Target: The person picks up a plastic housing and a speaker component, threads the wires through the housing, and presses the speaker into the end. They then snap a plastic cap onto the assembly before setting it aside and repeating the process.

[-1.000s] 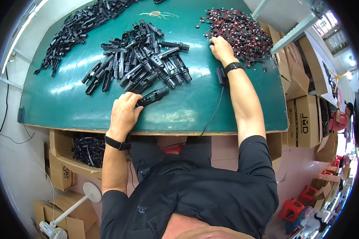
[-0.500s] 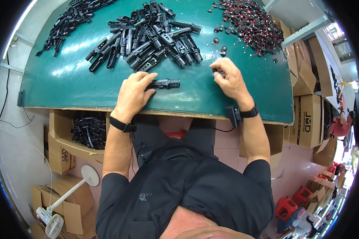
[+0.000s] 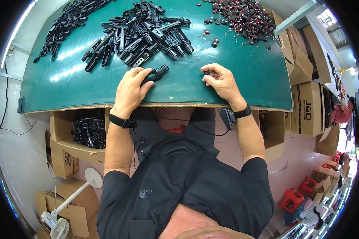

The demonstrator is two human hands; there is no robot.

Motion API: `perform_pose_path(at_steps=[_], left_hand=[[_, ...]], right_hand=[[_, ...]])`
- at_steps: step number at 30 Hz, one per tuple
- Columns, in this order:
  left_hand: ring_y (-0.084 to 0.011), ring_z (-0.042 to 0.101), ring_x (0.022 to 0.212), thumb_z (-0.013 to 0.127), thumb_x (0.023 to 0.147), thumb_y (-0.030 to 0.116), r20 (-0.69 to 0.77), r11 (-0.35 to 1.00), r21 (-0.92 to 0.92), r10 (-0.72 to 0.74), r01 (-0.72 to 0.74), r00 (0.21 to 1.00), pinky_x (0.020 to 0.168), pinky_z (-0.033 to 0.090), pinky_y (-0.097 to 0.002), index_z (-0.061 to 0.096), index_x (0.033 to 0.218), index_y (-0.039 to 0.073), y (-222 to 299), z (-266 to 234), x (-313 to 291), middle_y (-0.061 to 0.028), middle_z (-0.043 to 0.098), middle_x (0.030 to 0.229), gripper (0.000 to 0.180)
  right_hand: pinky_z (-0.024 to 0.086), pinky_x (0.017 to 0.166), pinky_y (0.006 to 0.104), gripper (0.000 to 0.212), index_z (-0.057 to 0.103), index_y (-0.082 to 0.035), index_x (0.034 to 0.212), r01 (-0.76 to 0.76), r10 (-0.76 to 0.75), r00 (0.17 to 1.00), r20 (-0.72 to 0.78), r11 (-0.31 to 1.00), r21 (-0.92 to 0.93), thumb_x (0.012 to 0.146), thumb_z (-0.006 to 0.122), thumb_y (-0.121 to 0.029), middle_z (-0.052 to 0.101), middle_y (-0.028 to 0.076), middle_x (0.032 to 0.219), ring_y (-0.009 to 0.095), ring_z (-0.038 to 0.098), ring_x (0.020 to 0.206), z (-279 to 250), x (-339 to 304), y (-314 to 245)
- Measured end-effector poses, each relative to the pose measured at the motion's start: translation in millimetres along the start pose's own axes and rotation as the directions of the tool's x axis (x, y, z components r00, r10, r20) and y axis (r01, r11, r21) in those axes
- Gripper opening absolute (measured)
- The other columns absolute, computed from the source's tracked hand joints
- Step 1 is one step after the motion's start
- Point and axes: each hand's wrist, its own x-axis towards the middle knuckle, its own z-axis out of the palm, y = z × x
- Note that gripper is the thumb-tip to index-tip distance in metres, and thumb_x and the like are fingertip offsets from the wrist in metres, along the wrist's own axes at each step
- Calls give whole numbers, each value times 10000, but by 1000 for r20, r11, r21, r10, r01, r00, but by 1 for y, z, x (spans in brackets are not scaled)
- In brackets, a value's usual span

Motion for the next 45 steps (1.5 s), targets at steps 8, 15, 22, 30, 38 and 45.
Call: perform_pose_path(at_steps=[8,15,22,30,38,45], left_hand=[[-347,666,1081,845,850,119,85,995,55,-91,87,992,931,549,-426,705,1303,55,1,-2,-1,-147,687,1144,478],[-364,678,1079,815,867,61,38,992,-78,-98,100,994,932,554,-423,695,1299,37,-2,-3,-10,-165,691,1163,449],[-360,677,1110,761,895,-4,-95,962,-251,-131,103,987,974,544,-391,659,1307,10,2,5,-30,-185,678,1210,425],[-230,660,1154,716,967,-21,-103,811,-573,-216,120,971,1042,520,-355,599,1376,2,-22,25,-50,-130,657,1286,425],[-182,626,1249,666,989,-100,-78,692,-718,-186,74,979,1114,500,-334,554,1416,-14,-18,22,-50,-118,592,1418,449],[-196,615,1286,686,987,-92,-117,698,-715,-163,31,980,1121,501,-339,567,1410,9,-20,23,-51,-124,585,1434,451]], right_hand=[[602,764,238,241,727,0,1222,57,-56,998,-19,997,42,984,708,35,748,46,1049,101,741,881,12,-5,-5],[616,795,250,297,694,18,1293,33,-32,999,-6,994,102,998,732,8,739,67,1121,129,743,914,19,-8,-2],[560,714,225,306,703,18,1283,161,-157,987,-36,962,218,985,767,-9,683,23,1005,80,651,811,37,-15,-16],[523,681,248,323,722,9,1244,457,-453,890,-59,880,127,934,810,6,662,17,997,78,613,785,78,-20,-55],[533,691,273,347,749,-29,1186,553,-551,833,-47,833,25,854,839,20,695,64,969,130,647,758,100,-21,-58],[545,662,295,385,749,-41,1151,565,-565,824,-46,825,-11,790,826,65,689,63,923,149,646,718,109,-23,-55]])
